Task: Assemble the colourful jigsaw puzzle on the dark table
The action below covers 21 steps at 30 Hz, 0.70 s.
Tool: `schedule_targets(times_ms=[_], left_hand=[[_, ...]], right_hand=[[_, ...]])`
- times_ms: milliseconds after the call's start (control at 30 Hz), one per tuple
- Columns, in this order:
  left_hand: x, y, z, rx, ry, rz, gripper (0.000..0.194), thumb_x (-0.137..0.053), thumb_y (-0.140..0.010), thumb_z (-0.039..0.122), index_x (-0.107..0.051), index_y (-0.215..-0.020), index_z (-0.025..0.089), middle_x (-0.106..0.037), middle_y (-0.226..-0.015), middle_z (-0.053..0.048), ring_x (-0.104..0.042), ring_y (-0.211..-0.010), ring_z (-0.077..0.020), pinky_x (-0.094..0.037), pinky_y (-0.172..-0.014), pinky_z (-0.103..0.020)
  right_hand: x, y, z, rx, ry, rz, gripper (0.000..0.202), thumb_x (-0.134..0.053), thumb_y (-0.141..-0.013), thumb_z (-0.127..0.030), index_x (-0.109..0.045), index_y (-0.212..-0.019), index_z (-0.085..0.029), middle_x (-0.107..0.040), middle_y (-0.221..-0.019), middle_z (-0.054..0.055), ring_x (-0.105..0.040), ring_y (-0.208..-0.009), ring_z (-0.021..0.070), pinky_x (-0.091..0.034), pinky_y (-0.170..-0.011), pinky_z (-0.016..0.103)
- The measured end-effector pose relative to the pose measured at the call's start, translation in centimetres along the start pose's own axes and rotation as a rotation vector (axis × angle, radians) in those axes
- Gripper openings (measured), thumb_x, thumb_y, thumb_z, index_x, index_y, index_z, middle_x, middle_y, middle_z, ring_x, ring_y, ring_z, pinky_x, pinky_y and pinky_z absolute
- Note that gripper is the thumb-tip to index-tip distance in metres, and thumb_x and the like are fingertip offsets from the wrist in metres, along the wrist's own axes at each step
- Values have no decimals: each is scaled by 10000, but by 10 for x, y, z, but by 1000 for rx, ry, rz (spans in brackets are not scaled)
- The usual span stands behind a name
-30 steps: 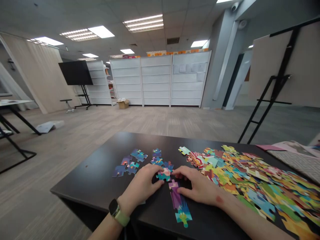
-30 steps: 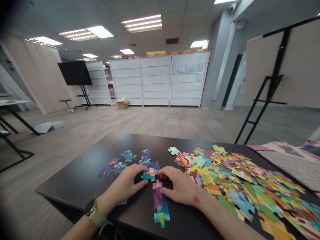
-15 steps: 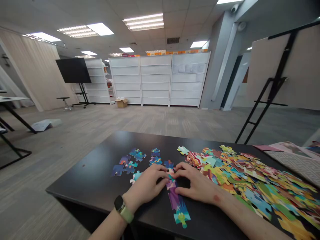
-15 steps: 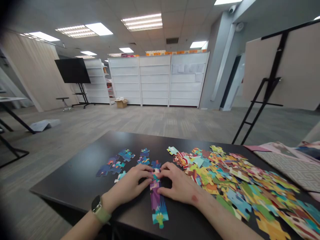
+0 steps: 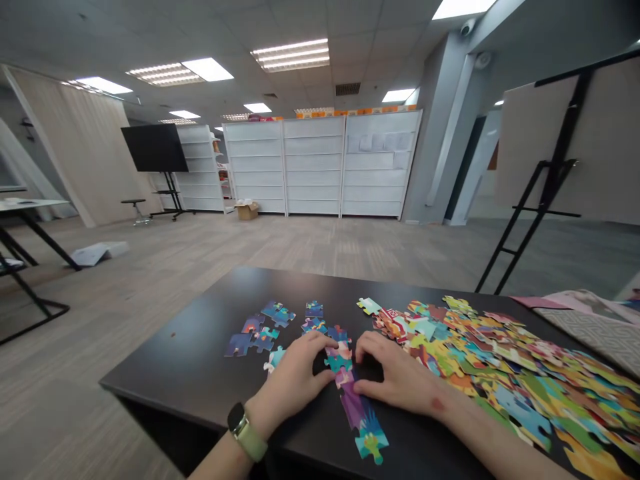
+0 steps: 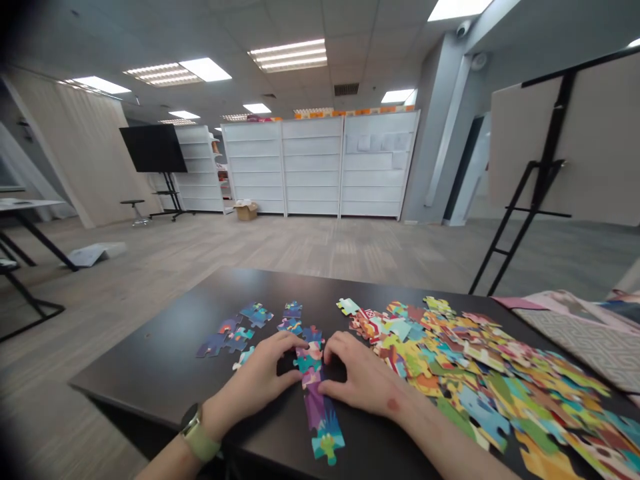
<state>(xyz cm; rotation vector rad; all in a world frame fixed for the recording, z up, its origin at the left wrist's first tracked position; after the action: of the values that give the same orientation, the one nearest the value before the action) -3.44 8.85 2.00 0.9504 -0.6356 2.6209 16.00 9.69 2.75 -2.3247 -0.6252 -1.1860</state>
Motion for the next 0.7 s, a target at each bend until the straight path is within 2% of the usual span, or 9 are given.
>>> schedule_targets(times_ms=[100, 167, 233, 333, 433, 533, 600, 700], left_hand=[[-3, -3, -3, 41, 133, 54, 342, -660, -762, 22, -717, -1029, 228, -645, -985, -21, -635, -848, -162, -515, -772, -266], [-4, -6, -4, 54, 216, 117, 231, -630, -804, 70, -730, -958, 210, -621, -902, -17, -617, -766, -144, -503, -688, -238], [-3, -8, -5, 50, 299, 187, 150, -619, -839, 138, -728, -925, 197, -613, -877, -22, -611, -754, -144, -496, -667, -235], [3, -9, -9, 57, 365, 243, 128, -615, -841, 180, -716, -920, 175, -612, -868, -25, -597, -716, -135, -486, -641, -231], [10, -4, -14, 75, 227, 212, 148, -592, -841, 169, -728, -897, 169, -589, -831, -20, -568, -669, -128, -455, -594, -224], [12, 2, -16, 65, 94, 108, 180, -568, -857, 149, -739, -907, 176, -609, -872, -28, -581, -668, -126, -459, -602, -228], [11, 5, -14, 42, 23, 56, 189, -569, -863, 135, -740, -925, 187, -638, -903, -33, -599, -697, -135, -467, -635, -239], [9, 7, -7, -9, -65, 46, 187, -582, -873, 129, -740, -936, 207, -662, -927, -37, -626, -811, -167, -473, -721, -259]], right_hand=[[-1, -1, -1, -1, 9, -14, 229, -779, -791, -298, -568, -809, -210, -615, -944, 0, -583, -891, 189, -449, -769, 308], [-3, -1, -1, 8, 6, -26, 215, -770, -805, -281, -572, -765, -208, -615, -916, -4, -584, -877, 184, -442, -761, 304], [-5, -2, 0, 22, -3, -37, 160, -760, -819, -263, -611, -786, -215, -632, -926, -1, -591, -903, 190, -445, -783, 309], [-6, -3, 4, 48, -28, -43, 13, -700, -878, -237, -694, -885, -246, -661, -988, 4, -604, -970, 195, -457, -857, 324], [-4, -5, 12, 28, -9, -6, 108, -642, -915, -217, -741, -897, -254, -670, -1001, 20, -618, -977, 196, -468, -888, 338], [-1, -6, 18, 1, 33, 36, 119, -635, -913, -230, -747, -875, -231, -671, -966, 38, -626, -938, 203, -484, -873, 352], [1, -6, 18, 5, 44, 54, 116, -627, -913, -230, -737, -876, -222, -670, -969, 43, -626, -937, 205, -489, -872, 354], [1, -5, 14, 21, 46, 64, 83, -632, -903, -231, -712, -887, -219, -665, -1012, 46, -619, -979, 209, -484, -904, 360]])
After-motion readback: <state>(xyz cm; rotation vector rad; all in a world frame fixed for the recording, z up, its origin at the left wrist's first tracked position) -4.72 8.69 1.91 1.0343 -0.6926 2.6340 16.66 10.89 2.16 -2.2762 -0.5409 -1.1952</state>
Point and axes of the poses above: each hand's wrist, its own y-axis away from the middle knuckle, its own x-axis out of the back of the hand, z = x × y, the point moved 4 cm from there along -y, towards the middle knuckle
